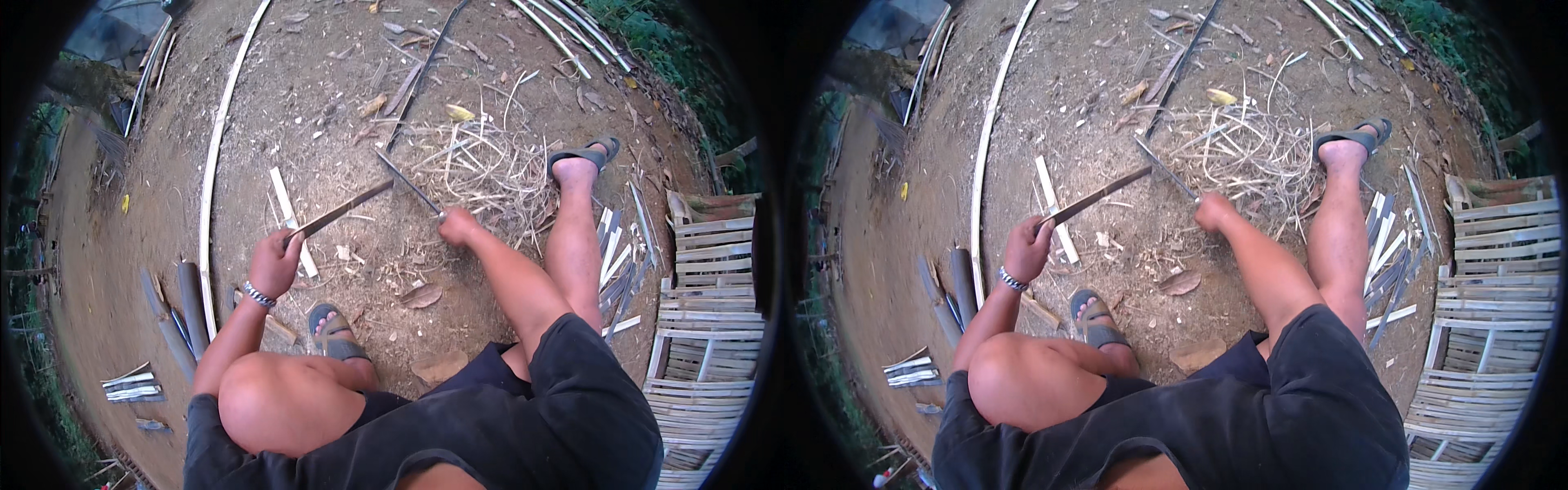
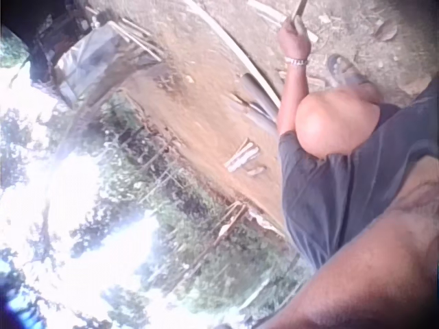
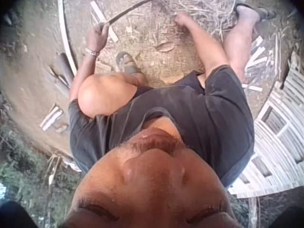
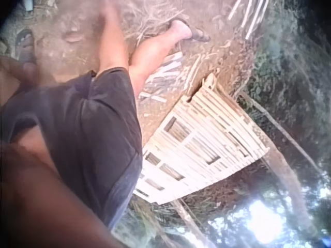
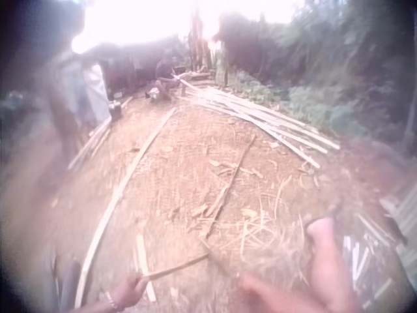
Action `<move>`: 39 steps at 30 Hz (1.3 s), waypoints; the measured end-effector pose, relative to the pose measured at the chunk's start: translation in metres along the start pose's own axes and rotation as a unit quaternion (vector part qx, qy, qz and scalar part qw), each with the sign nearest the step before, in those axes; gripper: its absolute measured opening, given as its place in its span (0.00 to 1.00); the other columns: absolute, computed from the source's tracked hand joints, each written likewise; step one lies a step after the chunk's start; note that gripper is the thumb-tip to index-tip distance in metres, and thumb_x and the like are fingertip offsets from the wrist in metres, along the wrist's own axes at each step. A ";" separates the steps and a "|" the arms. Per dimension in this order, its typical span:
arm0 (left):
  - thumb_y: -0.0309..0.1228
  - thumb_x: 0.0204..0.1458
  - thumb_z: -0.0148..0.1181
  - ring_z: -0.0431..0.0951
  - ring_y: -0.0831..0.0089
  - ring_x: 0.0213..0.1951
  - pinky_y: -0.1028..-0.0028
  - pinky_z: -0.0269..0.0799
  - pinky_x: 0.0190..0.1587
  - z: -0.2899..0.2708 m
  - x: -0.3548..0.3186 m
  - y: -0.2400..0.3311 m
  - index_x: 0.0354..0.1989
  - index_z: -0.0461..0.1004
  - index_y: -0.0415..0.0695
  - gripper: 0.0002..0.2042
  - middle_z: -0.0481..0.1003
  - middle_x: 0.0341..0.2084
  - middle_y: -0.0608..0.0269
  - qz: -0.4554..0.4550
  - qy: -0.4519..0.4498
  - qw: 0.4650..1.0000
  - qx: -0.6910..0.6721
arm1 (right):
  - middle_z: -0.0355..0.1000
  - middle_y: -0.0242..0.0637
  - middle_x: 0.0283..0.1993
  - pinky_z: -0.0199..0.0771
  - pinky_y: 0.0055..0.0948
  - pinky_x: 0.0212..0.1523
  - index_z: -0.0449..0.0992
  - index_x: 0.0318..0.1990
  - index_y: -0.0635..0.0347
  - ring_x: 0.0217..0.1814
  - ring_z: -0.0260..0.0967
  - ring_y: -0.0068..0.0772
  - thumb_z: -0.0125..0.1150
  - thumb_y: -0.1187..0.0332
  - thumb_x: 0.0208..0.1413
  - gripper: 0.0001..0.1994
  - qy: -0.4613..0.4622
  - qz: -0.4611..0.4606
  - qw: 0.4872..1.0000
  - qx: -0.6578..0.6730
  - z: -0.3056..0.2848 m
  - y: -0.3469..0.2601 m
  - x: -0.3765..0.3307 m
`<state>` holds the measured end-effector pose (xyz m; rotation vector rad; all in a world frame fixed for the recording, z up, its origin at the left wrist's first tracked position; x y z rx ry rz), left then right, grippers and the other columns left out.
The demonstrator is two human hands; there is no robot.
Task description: The person whittles and shaves a piece of bamboo by hand using a knife, then uses a hammer to pound something on the ground.
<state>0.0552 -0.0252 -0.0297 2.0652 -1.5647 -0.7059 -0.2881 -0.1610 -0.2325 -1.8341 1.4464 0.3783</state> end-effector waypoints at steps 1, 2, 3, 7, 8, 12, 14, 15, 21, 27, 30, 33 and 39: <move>0.37 0.61 0.58 0.73 0.69 0.16 0.68 0.65 0.21 -0.006 -0.003 -0.006 0.30 0.77 0.37 0.14 0.72 0.13 0.57 -0.031 -0.013 0.999 -0.038 | 0.80 0.48 0.39 0.76 0.42 0.44 0.80 0.40 0.60 0.40 0.78 0.47 0.61 0.68 0.51 0.10 0.006 -0.007 1.000 -0.009 -0.001 0.002 0.001; 0.37 0.62 0.58 0.73 0.73 0.15 0.69 0.64 0.20 -0.015 -0.009 -0.010 0.30 0.76 0.38 0.14 0.72 0.12 0.61 -0.066 -0.025 0.995 -0.073 | 0.80 0.46 0.39 0.77 0.40 0.42 0.80 0.39 0.61 0.38 0.78 0.44 0.61 0.68 0.50 0.10 0.011 -0.013 0.997 0.073 0.000 -0.002 -0.005; 0.38 0.63 0.57 0.70 0.82 0.15 0.75 0.61 0.17 -0.026 -0.016 -0.007 0.29 0.75 0.40 0.15 0.70 0.12 0.69 -0.107 -0.045 0.986 -0.123 | 0.80 0.44 0.38 0.77 0.39 0.41 0.81 0.37 0.62 0.37 0.78 0.41 0.62 0.67 0.49 0.10 0.015 -0.019 0.988 0.153 -0.002 -0.008 -0.020; 0.39 0.65 0.55 0.64 0.83 0.12 0.80 0.63 0.17 -0.038 -0.033 -0.017 0.32 0.73 0.39 0.15 0.66 0.11 0.71 -0.083 -0.067 0.952 -0.285 | 0.73 0.31 0.28 0.73 0.30 0.27 0.76 0.47 0.64 0.25 0.69 0.24 0.62 0.69 0.52 0.15 0.000 0.009 0.862 0.507 -0.001 -0.008 -0.057; 0.39 0.65 0.55 0.64 0.83 0.12 0.80 0.63 0.18 -0.040 -0.039 -0.017 0.33 0.73 0.38 0.15 0.65 0.11 0.70 -0.084 -0.070 0.945 -0.307 | 0.71 0.30 0.27 0.71 0.28 0.26 0.75 0.50 0.64 0.24 0.67 0.22 0.61 0.69 0.53 0.17 -0.004 0.025 0.815 0.579 -0.010 -0.015 -0.073; 0.39 0.64 0.57 0.63 0.83 0.12 0.80 0.64 0.19 -0.042 -0.046 -0.014 0.32 0.72 0.38 0.15 0.64 0.11 0.70 -0.075 -0.106 0.927 -0.352 | 0.64 0.25 0.26 0.66 0.23 0.22 0.71 0.54 0.63 0.21 0.61 0.18 0.59 0.68 0.59 0.17 0.011 -0.025 0.658 0.753 -0.039 -0.031 -0.107; 0.38 0.64 0.56 0.62 0.82 0.12 0.78 0.65 0.20 -0.037 -0.044 -0.018 0.30 0.71 0.40 0.14 0.64 0.10 0.71 -0.075 -0.117 0.918 -0.372 | 0.62 0.26 0.25 0.65 0.23 0.22 0.71 0.50 0.61 0.21 0.60 0.18 0.62 0.67 0.59 0.14 -0.002 -0.043 0.657 0.752 -0.048 -0.033 -0.114; 0.37 0.64 0.56 0.62 0.82 0.12 0.77 0.65 0.20 -0.034 -0.041 -0.019 0.30 0.70 0.41 0.13 0.63 0.10 0.71 -0.070 -0.121 0.913 -0.383 | 0.62 0.26 0.25 0.65 0.23 0.22 0.71 0.49 0.61 0.21 0.61 0.18 0.63 0.67 0.59 0.14 0.000 -0.051 0.668 0.742 -0.053 -0.033 -0.118; 0.35 0.60 0.62 0.63 0.83 0.13 0.77 0.69 0.23 -0.017 0.008 -0.023 0.32 0.70 0.44 0.10 0.65 0.13 0.74 -0.085 -0.064 0.890 -0.444 | 0.63 0.26 0.24 0.67 0.25 0.24 0.71 0.42 0.58 0.22 0.62 0.19 0.63 0.70 0.58 0.08 0.017 -0.089 0.665 0.741 -0.069 -0.034 -0.153; 0.38 0.61 0.58 0.73 0.77 0.23 0.74 0.74 0.32 0.011 0.044 -0.001 0.41 0.69 0.46 0.10 0.73 0.23 0.68 -0.153 -0.011 0.792 -0.591 | 0.64 0.27 0.24 0.68 0.26 0.25 0.70 0.40 0.59 0.22 0.62 0.20 0.63 0.72 0.59 0.06 0.071 -0.119 0.620 0.772 -0.080 -0.047 -0.195; 0.42 0.61 0.57 0.79 0.68 0.32 0.66 0.78 0.38 0.070 0.025 0.001 0.54 0.67 0.42 0.20 0.77 0.32 0.58 -0.206 -0.174 0.819 -0.506 | 0.62 0.27 0.26 0.67 0.27 0.26 0.70 0.40 0.59 0.23 0.62 0.21 0.62 0.72 0.59 0.06 0.152 -0.084 0.644 0.745 -0.071 -0.060 -0.206; 0.46 0.66 0.51 0.79 0.63 0.48 0.61 0.78 0.49 0.111 -0.014 0.058 0.71 0.49 0.44 0.32 0.76 0.52 0.49 -0.198 -0.362 0.766 -0.494 | 0.66 0.28 0.25 0.67 0.23 0.23 0.71 0.39 0.61 0.22 0.64 0.19 0.61 0.73 0.60 0.05 0.206 -0.041 0.648 0.732 -0.045 -0.074 -0.203; 0.32 0.66 0.50 0.79 0.73 0.39 0.66 0.82 0.41 0.126 -0.029 0.073 0.70 0.50 0.48 0.26 0.75 0.50 0.55 -0.258 -0.358 0.736 -0.513 | 0.70 0.28 0.26 0.65 0.21 0.22 0.73 0.42 0.65 0.21 0.64 0.16 0.63 0.72 0.60 0.08 0.150 -0.033 0.716 0.681 0.020 -0.128 -0.187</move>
Point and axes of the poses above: each hand's wrist, its own x-axis towards the middle knuckle, its own z-axis out of the palm, y = z × x, the point moved 4 cm from there along x, towards the middle knuckle
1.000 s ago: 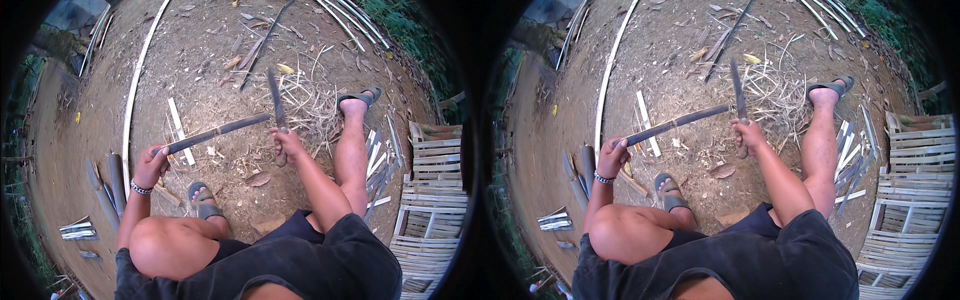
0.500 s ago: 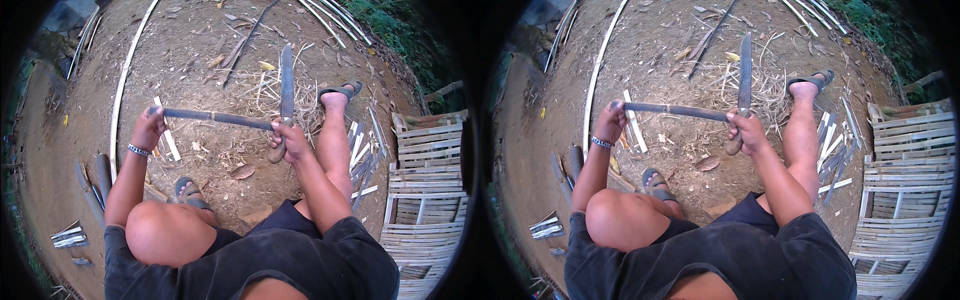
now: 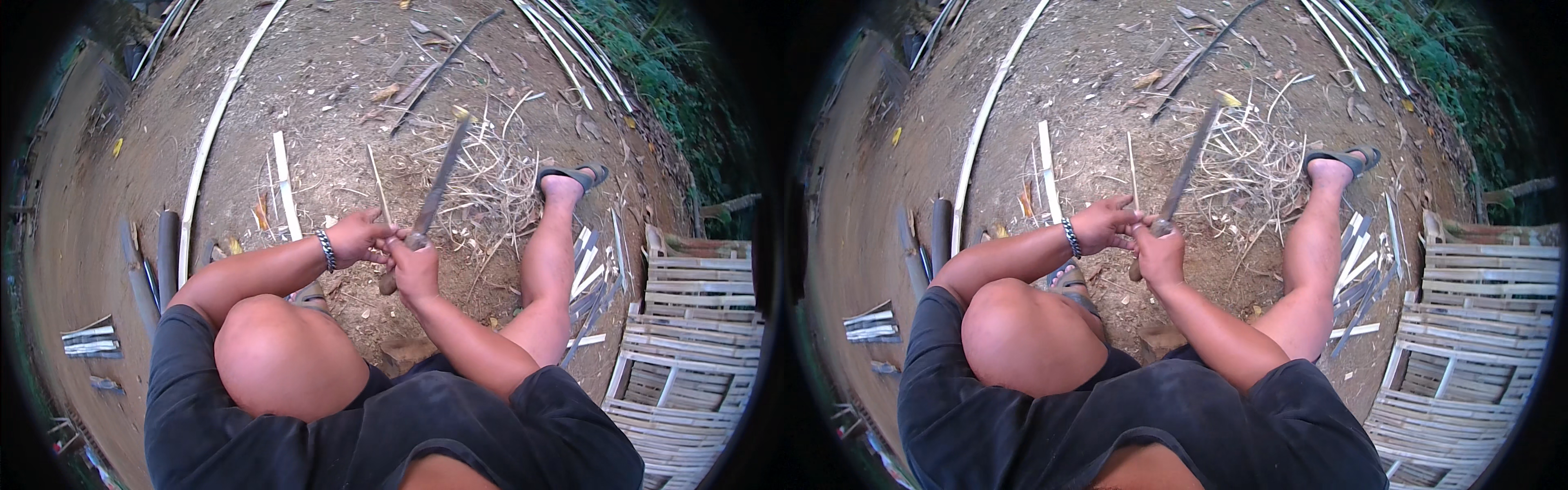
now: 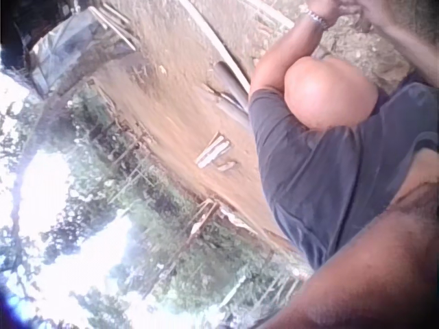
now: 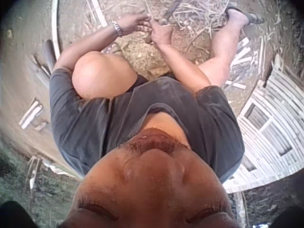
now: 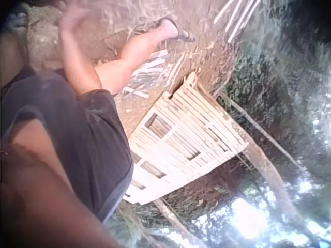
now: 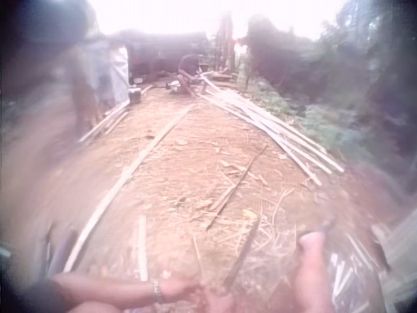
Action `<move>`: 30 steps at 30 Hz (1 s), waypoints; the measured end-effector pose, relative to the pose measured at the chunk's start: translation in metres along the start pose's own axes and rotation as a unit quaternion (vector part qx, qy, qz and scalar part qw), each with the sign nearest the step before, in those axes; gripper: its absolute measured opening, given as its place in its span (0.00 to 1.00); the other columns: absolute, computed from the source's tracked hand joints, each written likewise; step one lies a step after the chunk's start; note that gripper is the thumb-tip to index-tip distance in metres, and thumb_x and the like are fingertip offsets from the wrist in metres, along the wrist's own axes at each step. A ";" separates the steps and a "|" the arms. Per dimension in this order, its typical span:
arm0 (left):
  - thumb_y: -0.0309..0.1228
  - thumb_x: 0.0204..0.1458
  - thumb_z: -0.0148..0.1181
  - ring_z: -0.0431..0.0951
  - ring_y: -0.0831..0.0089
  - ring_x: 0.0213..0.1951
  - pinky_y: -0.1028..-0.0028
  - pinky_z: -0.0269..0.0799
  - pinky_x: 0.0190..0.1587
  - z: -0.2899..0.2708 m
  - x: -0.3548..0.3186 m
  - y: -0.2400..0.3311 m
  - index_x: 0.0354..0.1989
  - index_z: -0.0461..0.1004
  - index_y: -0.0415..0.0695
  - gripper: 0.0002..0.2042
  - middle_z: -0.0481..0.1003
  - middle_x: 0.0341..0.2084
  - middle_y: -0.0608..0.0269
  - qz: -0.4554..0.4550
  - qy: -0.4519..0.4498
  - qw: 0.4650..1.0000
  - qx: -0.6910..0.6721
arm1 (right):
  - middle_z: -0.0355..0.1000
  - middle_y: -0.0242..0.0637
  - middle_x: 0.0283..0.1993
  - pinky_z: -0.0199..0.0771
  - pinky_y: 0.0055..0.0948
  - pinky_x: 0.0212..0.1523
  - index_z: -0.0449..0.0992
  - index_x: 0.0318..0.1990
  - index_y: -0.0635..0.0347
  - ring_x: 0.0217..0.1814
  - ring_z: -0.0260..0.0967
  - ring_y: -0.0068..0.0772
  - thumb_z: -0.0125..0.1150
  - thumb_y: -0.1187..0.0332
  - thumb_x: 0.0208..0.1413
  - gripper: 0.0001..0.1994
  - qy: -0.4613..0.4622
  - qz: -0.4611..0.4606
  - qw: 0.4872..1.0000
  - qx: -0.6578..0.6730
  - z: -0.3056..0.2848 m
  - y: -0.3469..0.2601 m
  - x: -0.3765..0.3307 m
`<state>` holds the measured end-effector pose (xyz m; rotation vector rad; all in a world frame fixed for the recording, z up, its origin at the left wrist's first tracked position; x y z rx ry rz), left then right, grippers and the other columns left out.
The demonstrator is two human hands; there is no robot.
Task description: The person whittles and shaves a piece of bamboo by hand using a knife, then uses a hammer to pound something on the ground.
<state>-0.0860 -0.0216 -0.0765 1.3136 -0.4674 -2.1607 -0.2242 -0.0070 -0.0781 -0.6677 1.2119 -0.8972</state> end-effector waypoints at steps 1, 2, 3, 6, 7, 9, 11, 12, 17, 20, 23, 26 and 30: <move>0.31 0.65 0.50 0.79 0.74 0.37 0.67 0.82 0.41 -0.005 -0.003 -0.001 0.67 0.53 0.47 0.23 0.76 0.47 0.57 -0.003 0.002 1.000 -0.011 | 0.71 0.28 0.26 0.65 0.20 0.22 0.73 0.44 0.66 0.21 0.64 0.16 0.63 0.72 0.60 0.09 -0.046 0.005 0.998 -0.032 0.003 0.004 0.000; 0.30 0.65 0.50 0.79 0.74 0.36 0.68 0.82 0.40 -0.015 -0.010 -0.003 0.64 0.56 0.47 0.20 0.76 0.44 0.59 -0.007 0.006 1.000 -0.023 | 0.71 0.27 0.27 0.65 0.20 0.22 0.73 0.46 0.66 0.22 0.64 0.16 0.62 0.72 0.60 0.10 -0.093 0.012 0.994 -0.062 0.008 0.008 -0.003; 0.28 0.64 0.50 0.79 0.75 0.35 0.68 0.82 0.39 -0.026 -0.017 -0.005 0.61 0.60 0.46 0.17 0.76 0.41 0.61 -0.012 0.010 0.999 -0.035 | 0.71 0.27 0.27 0.65 0.20 0.22 0.74 0.47 0.66 0.22 0.64 0.15 0.63 0.72 0.60 0.11 -0.110 0.020 0.990 -0.089 0.010 0.010 -0.005; 0.28 0.61 0.50 0.75 0.79 0.28 0.73 0.76 0.31 -0.057 -0.038 -0.001 0.44 0.68 0.44 0.06 0.73 0.31 0.69 0.001 0.131 0.990 0.053 | 0.69 0.25 0.26 0.65 0.19 0.24 0.74 0.50 0.65 0.23 0.65 0.15 0.66 0.71 0.57 0.15 -0.133 0.042 0.975 -0.170 -0.008 0.009 -0.002; 0.29 0.60 0.50 0.74 0.80 0.26 0.74 0.74 0.29 -0.061 -0.040 0.006 0.39 0.69 0.44 0.04 0.73 0.30 0.70 0.001 0.157 0.983 0.098 | 0.69 0.25 0.26 0.66 0.21 0.25 0.74 0.50 0.65 0.23 0.65 0.16 0.66 0.70 0.57 0.15 -0.124 0.028 0.968 -0.218 -0.027 0.009 0.005; 0.30 0.60 0.51 0.74 0.75 0.23 0.71 0.73 0.28 -0.085 -0.059 0.019 0.37 0.71 0.41 0.06 0.74 0.25 0.65 0.052 0.150 0.957 0.242 | 0.69 0.26 0.26 0.68 0.24 0.27 0.74 0.50 0.64 0.25 0.66 0.17 0.66 0.68 0.57 0.16 -0.119 -0.005 0.939 -0.322 -0.044 0.010 0.015; 0.32 0.60 0.52 0.75 0.68 0.21 0.67 0.72 0.29 -0.095 -0.076 0.029 0.35 0.74 0.39 0.09 0.74 0.20 0.59 0.109 0.186 0.898 0.382 | 0.72 0.29 0.28 0.72 0.28 0.32 0.74 0.50 0.64 0.29 0.70 0.22 0.66 0.66 0.57 0.17 -0.125 -0.043 0.901 -0.413 -0.049 0.000 0.017; 0.33 0.60 0.53 0.75 0.63 0.21 0.65 0.73 0.30 -0.089 -0.087 0.040 0.35 0.75 0.38 0.10 0.74 0.19 0.55 0.144 0.221 0.854 0.449 | 0.74 0.31 0.29 0.73 0.31 0.34 0.74 0.51 0.64 0.31 0.72 0.25 0.65 0.64 0.58 0.17 -0.124 -0.061 0.878 -0.459 -0.050 -0.004 0.016; 0.32 0.57 0.54 0.78 0.47 0.28 0.56 0.74 0.36 -0.066 -0.106 0.054 0.37 0.78 0.37 0.11 0.76 0.21 0.43 0.200 0.259 0.762 0.558 | 0.78 0.43 0.36 0.75 0.38 0.45 0.73 0.53 0.64 0.41 0.77 0.40 0.64 0.60 0.58 0.20 -0.168 -0.016 0.838 -0.519 -0.018 -0.007 0.013; 0.31 0.56 0.54 0.79 0.45 0.31 0.53 0.74 0.39 -0.063 -0.105 0.052 0.36 0.78 0.37 0.10 0.76 0.23 0.43 0.186 0.231 0.777 0.555 | 0.78 0.47 0.40 0.76 0.42 0.47 0.71 0.55 0.61 0.46 0.77 0.46 0.63 0.60 0.58 0.21 -0.217 -0.066 0.815 -0.533 0.019 -0.011 0.003; 0.30 0.55 0.55 0.79 0.43 0.32 0.52 0.74 0.39 -0.066 -0.103 0.053 0.34 0.77 0.37 0.09 0.76 0.23 0.41 0.169 0.257 0.715 0.627 | 0.78 0.48 0.42 0.76 0.45 0.48 0.71 0.56 0.59 0.48 0.76 0.50 0.62 0.61 0.58 0.20 -0.268 -0.124 0.797 -0.527 0.045 -0.020 -0.005; 0.30 0.55 0.55 0.78 0.42 0.31 0.51 0.74 0.38 -0.055 -0.106 0.052 0.30 0.75 0.37 0.08 0.76 0.23 0.40 0.200 0.261 0.705 0.628 | 0.78 0.48 0.44 0.76 0.45 0.48 0.71 0.55 0.58 0.49 0.76 0.50 0.60 0.63 0.58 0.18 -0.279 -0.062 0.772 -0.568 0.046 -0.012 0.007; 0.31 0.56 0.56 0.76 0.42 0.28 0.52 0.72 0.34 -0.058 -0.102 0.049 0.28 0.73 0.38 0.09 0.74 0.22 0.41 0.199 0.253 0.688 0.651 | 0.78 0.47 0.46 0.76 0.45 0.49 0.72 0.53 0.60 0.50 0.77 0.48 0.58 0.68 0.58 0.15 -0.211 0.063 0.768 -0.601 0.000 0.019 0.066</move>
Point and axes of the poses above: each hand's wrist, its own x-axis towards the middle knuckle, its own z-axis out of the palm, y = z × x, the point moved 4 cm from there along x, towards the middle knuckle
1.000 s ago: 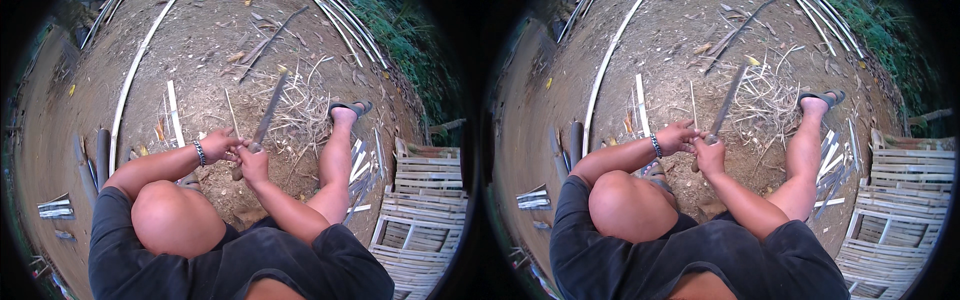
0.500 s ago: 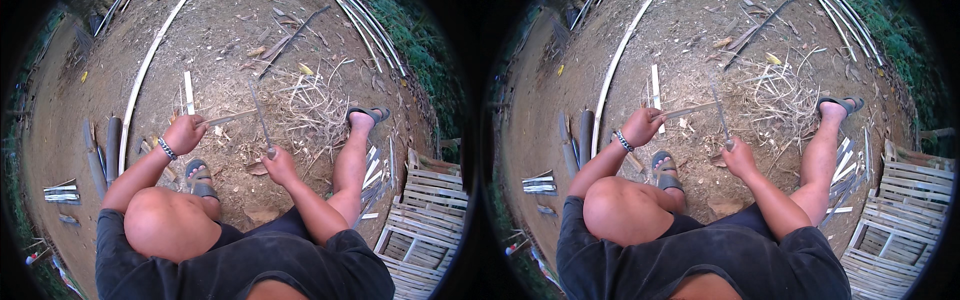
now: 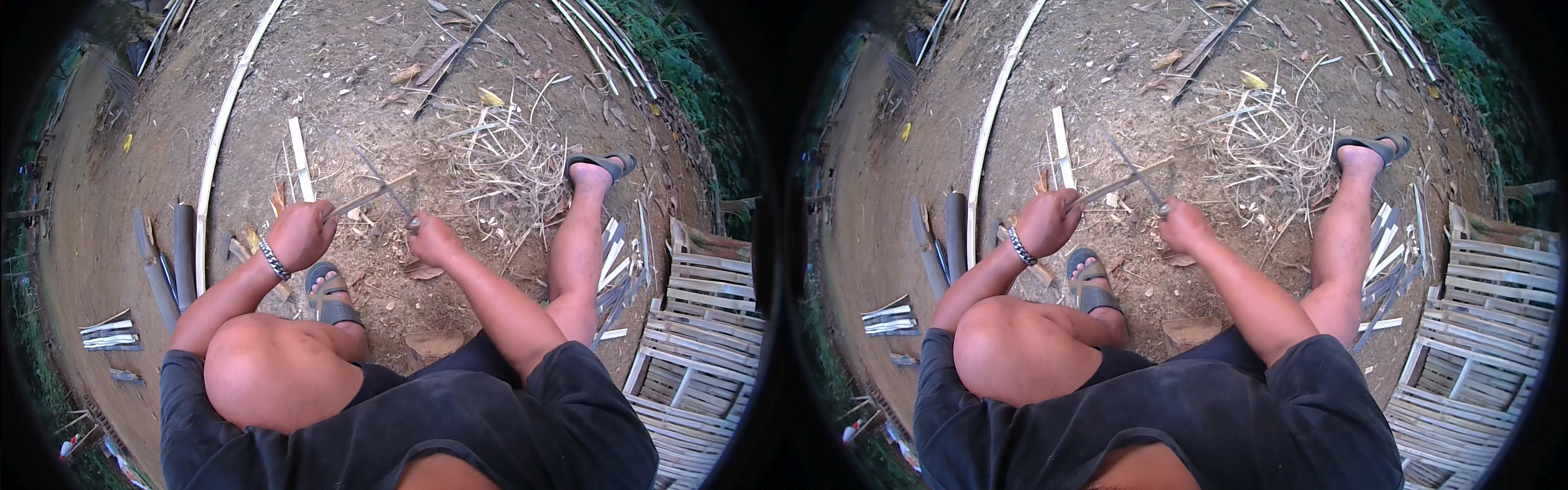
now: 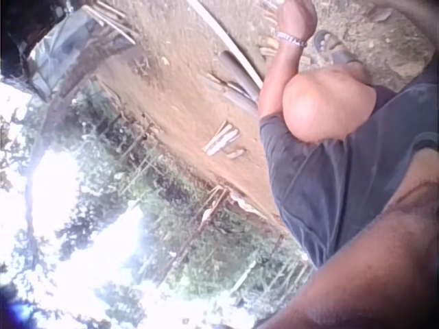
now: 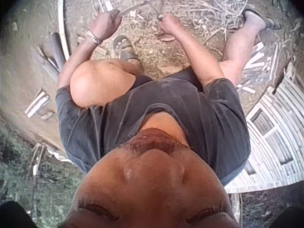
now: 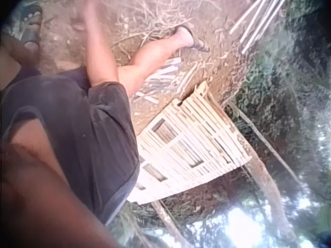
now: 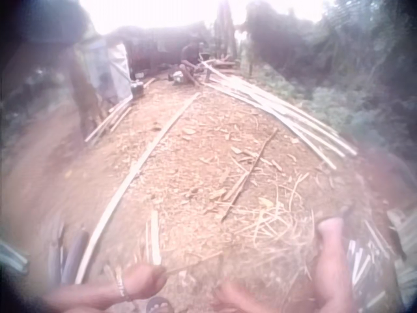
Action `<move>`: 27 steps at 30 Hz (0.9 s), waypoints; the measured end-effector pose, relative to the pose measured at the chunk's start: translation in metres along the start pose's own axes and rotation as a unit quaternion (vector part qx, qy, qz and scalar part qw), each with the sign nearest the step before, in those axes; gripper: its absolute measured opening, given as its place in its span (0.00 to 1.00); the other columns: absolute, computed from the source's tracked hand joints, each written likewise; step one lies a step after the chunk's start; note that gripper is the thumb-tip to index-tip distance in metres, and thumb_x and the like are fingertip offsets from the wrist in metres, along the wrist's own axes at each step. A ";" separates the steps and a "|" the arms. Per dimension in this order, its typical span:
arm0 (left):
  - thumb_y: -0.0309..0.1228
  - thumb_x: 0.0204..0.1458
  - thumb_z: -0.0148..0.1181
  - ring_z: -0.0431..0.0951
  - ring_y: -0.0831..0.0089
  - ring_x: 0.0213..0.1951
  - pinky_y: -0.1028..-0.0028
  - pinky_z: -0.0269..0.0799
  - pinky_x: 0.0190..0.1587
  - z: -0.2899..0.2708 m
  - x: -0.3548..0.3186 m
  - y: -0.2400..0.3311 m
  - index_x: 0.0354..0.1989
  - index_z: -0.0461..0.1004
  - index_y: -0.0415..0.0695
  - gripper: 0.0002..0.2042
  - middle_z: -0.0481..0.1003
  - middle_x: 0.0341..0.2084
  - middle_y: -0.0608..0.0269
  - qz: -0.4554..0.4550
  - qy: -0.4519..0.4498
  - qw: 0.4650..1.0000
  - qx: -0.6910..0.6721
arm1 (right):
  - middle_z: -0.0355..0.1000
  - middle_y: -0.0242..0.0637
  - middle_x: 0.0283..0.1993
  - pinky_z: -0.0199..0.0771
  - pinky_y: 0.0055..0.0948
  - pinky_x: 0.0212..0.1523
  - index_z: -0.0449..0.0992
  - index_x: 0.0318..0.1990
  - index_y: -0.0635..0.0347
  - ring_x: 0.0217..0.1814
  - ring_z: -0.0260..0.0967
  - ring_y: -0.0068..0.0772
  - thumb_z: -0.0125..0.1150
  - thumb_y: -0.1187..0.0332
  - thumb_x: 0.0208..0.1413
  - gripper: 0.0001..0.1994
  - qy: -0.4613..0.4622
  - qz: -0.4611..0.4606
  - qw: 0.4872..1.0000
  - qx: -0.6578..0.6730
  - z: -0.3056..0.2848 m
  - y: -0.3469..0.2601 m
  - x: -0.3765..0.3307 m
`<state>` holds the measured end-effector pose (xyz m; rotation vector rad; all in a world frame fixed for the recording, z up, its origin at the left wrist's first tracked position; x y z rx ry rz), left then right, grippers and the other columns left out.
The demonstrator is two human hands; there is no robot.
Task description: The person whittles and shaves a piece of bamboo by hand using a knife, then uses a hammer to pound something on the ground.
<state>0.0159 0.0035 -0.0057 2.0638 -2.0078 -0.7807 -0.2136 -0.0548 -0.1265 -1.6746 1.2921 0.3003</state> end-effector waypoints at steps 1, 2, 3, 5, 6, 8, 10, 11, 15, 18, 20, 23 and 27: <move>0.31 0.56 0.56 0.77 0.42 0.28 0.52 0.73 0.35 0.001 0.001 -0.004 0.28 0.73 0.38 0.09 0.75 0.21 0.42 0.006 0.005 1.000 0.006 | 0.78 0.46 0.46 0.76 0.45 0.49 0.72 0.52 0.60 0.49 0.77 0.47 0.57 0.69 0.58 0.15 0.017 -0.017 1.000 -0.016 -0.003 0.000 0.006; 0.30 0.55 0.55 0.77 0.43 0.28 0.51 0.74 0.35 0.001 0.002 -0.005 0.27 0.73 0.39 0.08 0.75 0.21 0.42 0.013 0.010 1.000 0.012 | 0.77 0.46 0.45 0.76 0.44 0.49 0.72 0.52 0.60 0.49 0.77 0.45 0.57 0.69 0.58 0.14 0.035 -0.034 0.998 -0.034 -0.007 -0.001 0.010; 0.30 0.55 0.56 0.77 0.43 0.28 0.51 0.74 0.35 0.002 0.000 -0.007 0.27 0.73 0.39 0.08 0.75 0.21 0.42 0.019 0.009 1.000 0.016 | 0.77 0.45 0.45 0.77 0.44 0.49 0.72 0.51 0.60 0.48 0.77 0.44 0.56 0.70 0.59 0.14 0.047 -0.046 0.997 -0.048 -0.013 -0.012 0.004; 0.30 0.56 0.56 0.77 0.43 0.28 0.51 0.74 0.35 -0.003 -0.003 -0.008 0.27 0.73 0.38 0.09 0.75 0.20 0.43 0.034 0.015 0.999 0.027 | 0.78 0.45 0.44 0.77 0.42 0.50 0.73 0.54 0.57 0.47 0.77 0.43 0.56 0.70 0.58 0.16 -0.017 -0.035 0.997 -0.068 -0.018 -0.040 -0.009; 0.31 0.56 0.56 0.78 0.44 0.28 0.51 0.73 0.35 -0.002 -0.002 -0.009 0.27 0.73 0.39 0.09 0.75 0.20 0.44 0.033 0.011 0.999 0.028 | 0.78 0.45 0.43 0.77 0.42 0.50 0.73 0.55 0.56 0.47 0.77 0.43 0.56 0.70 0.58 0.16 -0.012 -0.061 0.994 -0.088 -0.016 -0.048 -0.021; 0.30 0.56 0.56 0.78 0.45 0.28 0.51 0.74 0.35 0.001 -0.001 -0.007 0.27 0.73 0.39 0.09 0.75 0.20 0.44 0.045 0.015 0.998 0.032 | 0.78 0.46 0.44 0.77 0.41 0.51 0.73 0.56 0.53 0.47 0.77 0.45 0.58 0.70 0.56 0.19 -0.042 -0.052 0.995 -0.080 -0.010 -0.034 -0.015; 0.31 0.56 0.56 0.78 0.45 0.28 0.52 0.74 0.34 -0.001 0.001 -0.005 0.27 0.73 0.39 0.08 0.75 0.20 0.45 0.049 0.018 0.998 0.035 | 0.78 0.46 0.43 0.77 0.43 0.49 0.73 0.57 0.53 0.46 0.77 0.46 0.58 0.70 0.56 0.19 0.026 -0.029 0.997 -0.063 -0.010 0.023 0.011; 0.31 0.56 0.56 0.77 0.45 0.27 0.52 0.74 0.34 0.003 -0.002 -0.009 0.27 0.73 0.39 0.08 0.75 0.20 0.45 0.039 0.015 0.999 0.035 | 0.77 0.46 0.42 0.77 0.43 0.49 0.73 0.57 0.53 0.46 0.77 0.46 0.58 0.70 0.56 0.19 0.058 -0.021 0.997 -0.055 -0.017 0.027 0.013; 0.31 0.55 0.56 0.77 0.44 0.27 0.52 0.73 0.32 0.011 -0.006 -0.029 0.27 0.73 0.40 0.08 0.75 0.21 0.44 -0.010 0.019 1.000 0.007 | 0.78 0.46 0.47 0.77 0.45 0.48 0.73 0.59 0.52 0.46 0.77 0.47 0.57 0.71 0.55 0.21 0.012 -0.011 0.993 -0.118 0.001 0.000 0.021; 0.31 0.55 0.56 0.77 0.44 0.27 0.52 0.73 0.32 0.007 0.003 -0.030 0.27 0.73 0.40 0.08 0.75 0.21 0.45 0.042 0.040 0.998 0.022 | 0.77 0.49 0.47 0.77 0.45 0.48 0.74 0.57 0.54 0.46 0.77 0.49 0.58 0.70 0.55 0.20 0.014 -0.059 0.991 -0.122 -0.012 -0.015 -0.001; 0.31 0.55 0.56 0.77 0.44 0.27 0.52 0.73 0.32 0.011 0.001 -0.018 0.27 0.73 0.40 0.08 0.75 0.21 0.45 0.053 0.027 0.998 0.021 | 0.77 0.50 0.48 0.77 0.44 0.50 0.75 0.55 0.55 0.47 0.77 0.49 0.58 0.70 0.55 0.19 0.037 -0.031 0.994 -0.093 -0.013 0.029 0.013; 0.30 0.55 0.56 0.78 0.45 0.27 0.52 0.74 0.32 0.004 0.004 -0.014 0.27 0.73 0.40 0.08 0.76 0.21 0.45 0.053 0.019 0.998 0.033 | 0.78 0.51 0.44 0.77 0.42 0.51 0.73 0.57 0.59 0.48 0.77 0.47 0.58 0.74 0.54 0.21 0.073 0.044 0.990 -0.112 -0.034 0.092 0.046; 0.30 0.55 0.56 0.78 0.46 0.27 0.54 0.74 0.33 0.004 -0.003 -0.017 0.28 0.73 0.40 0.07 0.76 0.21 0.45 0.042 0.023 0.999 0.019 | 0.77 0.50 0.49 0.75 0.43 0.55 0.74 0.57 0.54 0.52 0.76 0.49 0.57 0.70 0.55 0.20 -0.008 0.003 0.994 -0.111 -0.026 0.017 0.003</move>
Point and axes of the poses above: each hand's wrist, its own x-axis towards the middle knuckle, its own z-axis out of the palm, y = z × x, the point moved 4 cm from there along x, towards the middle knuckle
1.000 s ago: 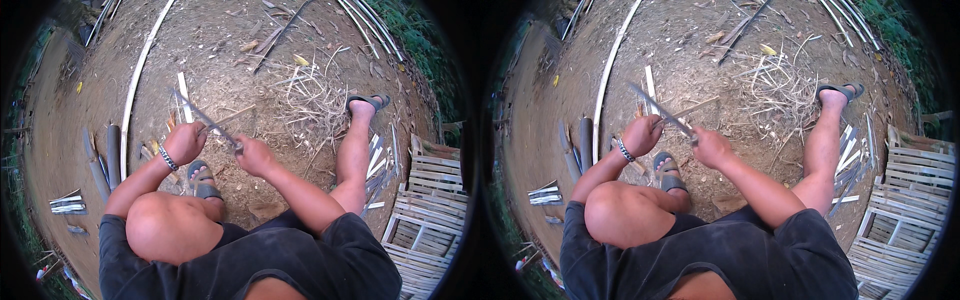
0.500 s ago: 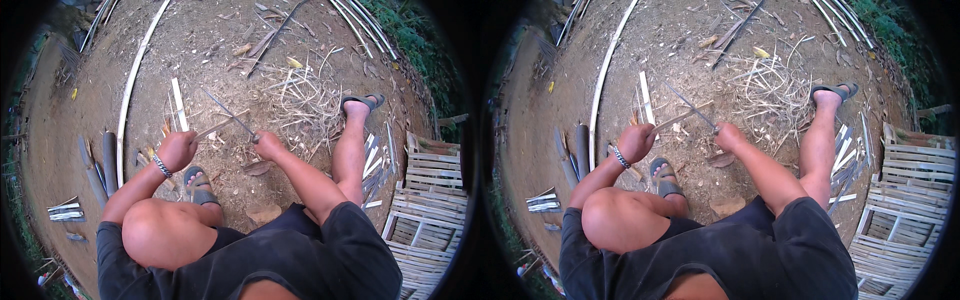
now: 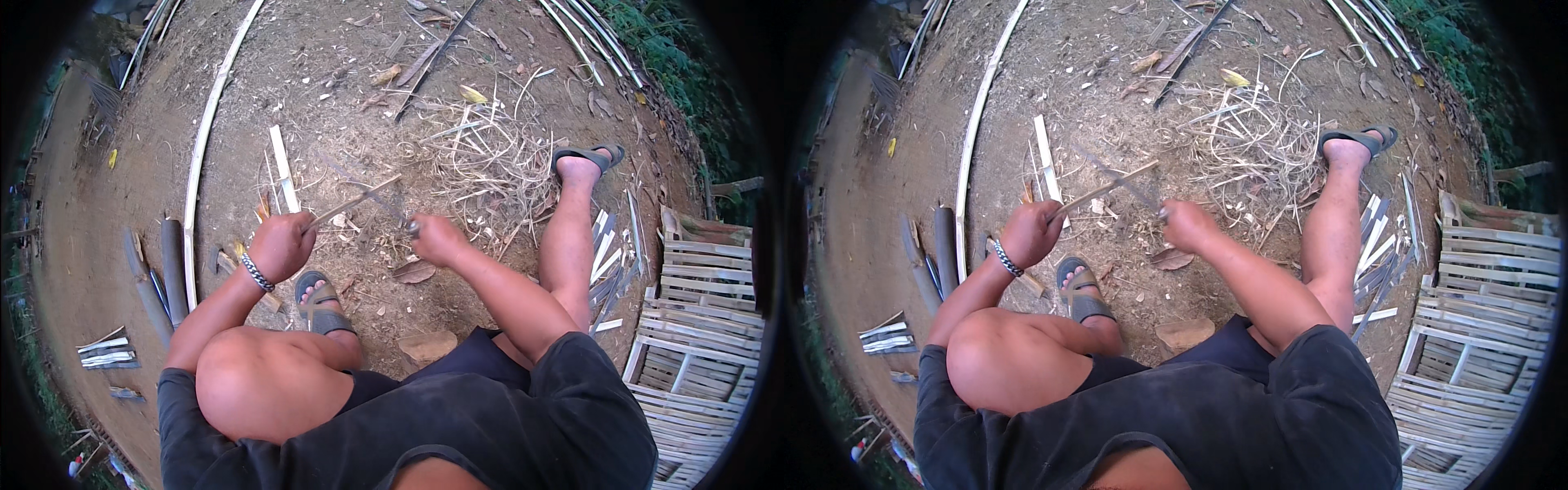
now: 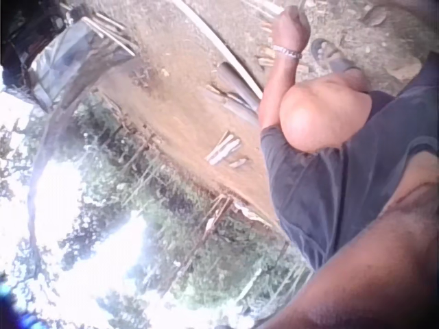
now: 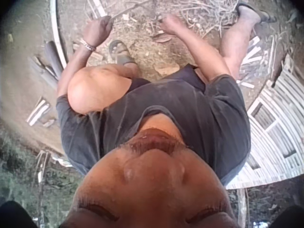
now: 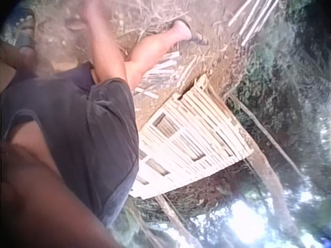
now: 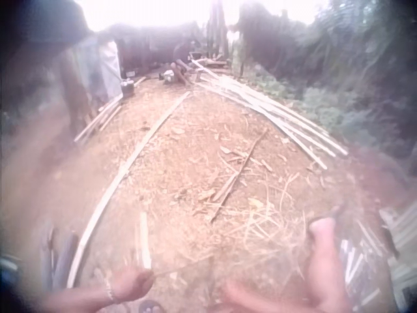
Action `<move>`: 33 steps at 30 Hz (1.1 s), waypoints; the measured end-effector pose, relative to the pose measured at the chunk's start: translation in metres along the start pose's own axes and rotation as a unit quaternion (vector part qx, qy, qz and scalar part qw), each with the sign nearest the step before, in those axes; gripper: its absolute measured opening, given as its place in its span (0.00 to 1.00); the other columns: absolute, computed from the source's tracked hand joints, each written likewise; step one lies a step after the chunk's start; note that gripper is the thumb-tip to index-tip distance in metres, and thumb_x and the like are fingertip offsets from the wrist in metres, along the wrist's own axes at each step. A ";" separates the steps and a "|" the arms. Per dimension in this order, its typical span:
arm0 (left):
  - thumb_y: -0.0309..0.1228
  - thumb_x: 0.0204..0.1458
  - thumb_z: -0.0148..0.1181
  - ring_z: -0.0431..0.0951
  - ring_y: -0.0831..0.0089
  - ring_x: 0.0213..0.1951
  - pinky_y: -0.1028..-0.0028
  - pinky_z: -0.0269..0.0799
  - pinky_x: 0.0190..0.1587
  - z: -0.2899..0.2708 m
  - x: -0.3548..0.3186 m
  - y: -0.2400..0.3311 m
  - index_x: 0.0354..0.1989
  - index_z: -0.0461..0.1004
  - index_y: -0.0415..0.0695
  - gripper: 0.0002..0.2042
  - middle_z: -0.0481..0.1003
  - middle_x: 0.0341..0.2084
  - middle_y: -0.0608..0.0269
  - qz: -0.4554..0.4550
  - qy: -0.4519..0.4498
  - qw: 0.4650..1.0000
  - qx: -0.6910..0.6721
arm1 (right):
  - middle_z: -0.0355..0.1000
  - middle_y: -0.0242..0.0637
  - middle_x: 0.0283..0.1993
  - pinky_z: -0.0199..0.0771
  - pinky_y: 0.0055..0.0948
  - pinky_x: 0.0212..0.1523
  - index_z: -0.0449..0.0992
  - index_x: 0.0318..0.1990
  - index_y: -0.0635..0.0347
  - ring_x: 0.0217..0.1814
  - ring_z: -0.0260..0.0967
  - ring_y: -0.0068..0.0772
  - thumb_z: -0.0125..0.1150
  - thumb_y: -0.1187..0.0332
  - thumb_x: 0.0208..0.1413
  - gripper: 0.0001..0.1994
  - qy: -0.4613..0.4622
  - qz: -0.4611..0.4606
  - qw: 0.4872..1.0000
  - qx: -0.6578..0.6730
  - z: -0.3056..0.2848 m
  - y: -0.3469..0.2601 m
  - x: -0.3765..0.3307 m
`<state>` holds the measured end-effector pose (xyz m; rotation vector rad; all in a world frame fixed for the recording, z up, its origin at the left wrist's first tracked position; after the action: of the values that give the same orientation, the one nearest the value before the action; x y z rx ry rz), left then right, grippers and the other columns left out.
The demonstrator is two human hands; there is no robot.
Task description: The person whittles and shaves a piece of bamboo by hand using a knife, then uses a hammer to pound something on the ground.
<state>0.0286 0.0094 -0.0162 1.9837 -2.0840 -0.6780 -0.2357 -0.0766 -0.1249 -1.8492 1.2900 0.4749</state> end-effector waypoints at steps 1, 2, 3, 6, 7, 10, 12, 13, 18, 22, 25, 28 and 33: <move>0.30 0.55 0.56 0.78 0.46 0.27 0.54 0.75 0.33 -0.001 0.002 0.003 0.28 0.73 0.40 0.08 0.76 0.21 0.45 0.006 -0.001 1.000 -0.005 | 0.77 0.50 0.50 0.75 0.43 0.55 0.74 0.57 0.54 0.53 0.76 0.49 0.57 0.70 0.55 0.20 -0.009 -0.014 1.000 0.010 0.000 -0.007 -0.009; 0.30 0.55 0.56 0.78 0.46 0.27 0.54 0.75 0.33 -0.003 0.002 0.005 0.27 0.73 0.40 0.08 0.76 0.21 0.45 0.013 -0.003 1.000 -0.007 | 0.77 0.50 0.50 0.74 0.44 0.56 0.74 0.57 0.54 0.53 0.75 0.49 0.57 0.71 0.55 0.20 -0.016 -0.029 0.999 0.023 0.001 -0.012 -0.014; 0.30 0.55 0.57 0.78 0.48 0.26 0.55 0.75 0.31 -0.002 0.003 0.005 0.27 0.73 0.40 0.07 0.76 0.21 0.47 0.039 0.000 0.999 0.020 | 0.77 0.49 0.50 0.75 0.44 0.56 0.73 0.58 0.53 0.53 0.75 0.49 0.57 0.72 0.54 0.22 0.024 -0.011 1.000 0.016 0.008 0.015 0.000; 0.30 0.55 0.57 0.79 0.50 0.25 0.55 0.75 0.29 0.002 0.002 0.008 0.28 0.72 0.42 0.06 0.76 0.20 0.50 0.061 -0.029 0.995 0.077 | 0.77 0.49 0.48 0.75 0.43 0.56 0.74 0.58 0.53 0.52 0.75 0.48 0.58 0.72 0.54 0.21 0.034 0.053 0.998 0.018 -0.005 0.078 0.014; 0.29 0.54 0.58 0.79 0.52 0.24 0.56 0.75 0.26 0.005 0.000 0.007 0.28 0.71 0.43 0.05 0.76 0.19 0.54 0.097 -0.001 0.991 0.090 | 0.77 0.50 0.46 0.76 0.43 0.54 0.75 0.55 0.53 0.50 0.76 0.48 0.58 0.72 0.55 0.18 0.025 0.087 0.994 0.058 0.008 0.081 0.022; 0.29 0.52 0.58 0.80 0.54 0.24 0.57 0.76 0.27 0.006 -0.004 0.011 0.28 0.70 0.44 0.05 0.76 0.20 0.55 0.114 -0.037 0.984 0.130 | 0.77 0.49 0.46 0.76 0.43 0.53 0.75 0.52 0.54 0.48 0.76 0.47 0.57 0.71 0.56 0.16 -0.032 -0.017 0.997 0.065 0.002 -0.008 -0.023; 0.28 0.52 0.59 0.78 0.56 0.23 0.60 0.75 0.25 0.005 -0.002 0.013 0.32 0.72 0.44 0.04 0.74 0.19 0.57 0.141 -0.019 0.979 0.145 | 0.77 0.49 0.46 0.76 0.43 0.53 0.75 0.52 0.55 0.48 0.77 0.47 0.57 0.71 0.56 0.15 -0.021 -0.076 0.996 0.033 0.001 -0.038 -0.027; 0.28 0.52 0.59 0.78 0.58 0.22 0.61 0.74 0.24 0.006 -0.005 0.014 0.34 0.73 0.44 0.04 0.73 0.18 0.59 0.153 -0.014 0.977 0.151 | 0.77 0.49 0.46 0.76 0.43 0.53 0.75 0.52 0.56 0.48 0.77 0.46 0.57 0.71 0.56 0.15 -0.020 -0.104 0.994 0.020 0.005 -0.045 -0.029; 0.28 0.52 0.59 0.79 0.58 0.23 0.60 0.75 0.25 0.009 -0.004 0.023 0.33 0.71 0.43 0.04 0.74 0.19 0.59 0.167 -0.031 0.974 0.151 | 0.77 0.49 0.46 0.78 0.44 0.52 0.73 0.58 0.54 0.48 0.77 0.46 0.58 0.71 0.56 0.21 0.045 -0.005 0.998 0.036 0.002 0.030 0.014; 0.28 0.54 0.59 0.79 0.55 0.24 0.60 0.75 0.26 0.010 -0.005 0.013 0.36 0.74 0.42 0.05 0.75 0.20 0.56 0.121 -0.046 0.985 0.119 | 0.76 0.48 0.50 0.77 0.43 0.54 0.70 0.62 0.54 0.53 0.76 0.46 0.57 0.72 0.56 0.23 -0.058 -0.018 0.997 0.038 0.007 -0.013 -0.003; 0.29 0.54 0.59 0.79 0.55 0.24 0.59 0.75 0.27 0.008 -0.001 0.016 0.36 0.76 0.43 0.05 0.76 0.21 0.55 0.119 -0.043 0.987 0.102 | 0.76 0.49 0.53 0.75 0.45 0.55 0.70 0.62 0.53 0.55 0.75 0.48 0.59 0.71 0.55 0.25 0.042 0.017 0.998 0.039 0.027 0.046 0.025; 0.29 0.54 0.60 0.79 0.54 0.24 0.59 0.75 0.27 0.008 -0.005 0.004 0.36 0.77 0.43 0.05 0.77 0.22 0.54 0.113 -0.023 0.989 0.090 | 0.75 0.51 0.54 0.74 0.45 0.57 0.70 0.63 0.54 0.56 0.75 0.50 0.62 0.69 0.53 0.27 0.062 0.038 0.997 0.022 0.021 0.058 0.036; 0.30 0.55 0.59 0.79 0.52 0.24 0.59 0.75 0.28 0.008 -0.002 0.006 0.35 0.77 0.42 0.05 0.77 0.22 0.52 0.086 -0.025 0.994 0.063 | 0.75 0.52 0.55 0.72 0.44 0.59 0.69 0.63 0.55 0.56 0.74 0.53 0.62 0.68 0.53 0.27 0.031 0.042 0.998 0.044 0.028 0.069 0.028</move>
<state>0.0199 0.0128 -0.0204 1.8377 -2.3482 -0.5829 -0.2824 -0.0819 -0.1888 -1.7541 1.4130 0.4023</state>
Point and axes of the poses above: each hand's wrist, its own x-axis towards the middle knuckle, its own z-axis out of the palm, y = z × x, the point moved 4 cm from there along x, towards the middle knuckle
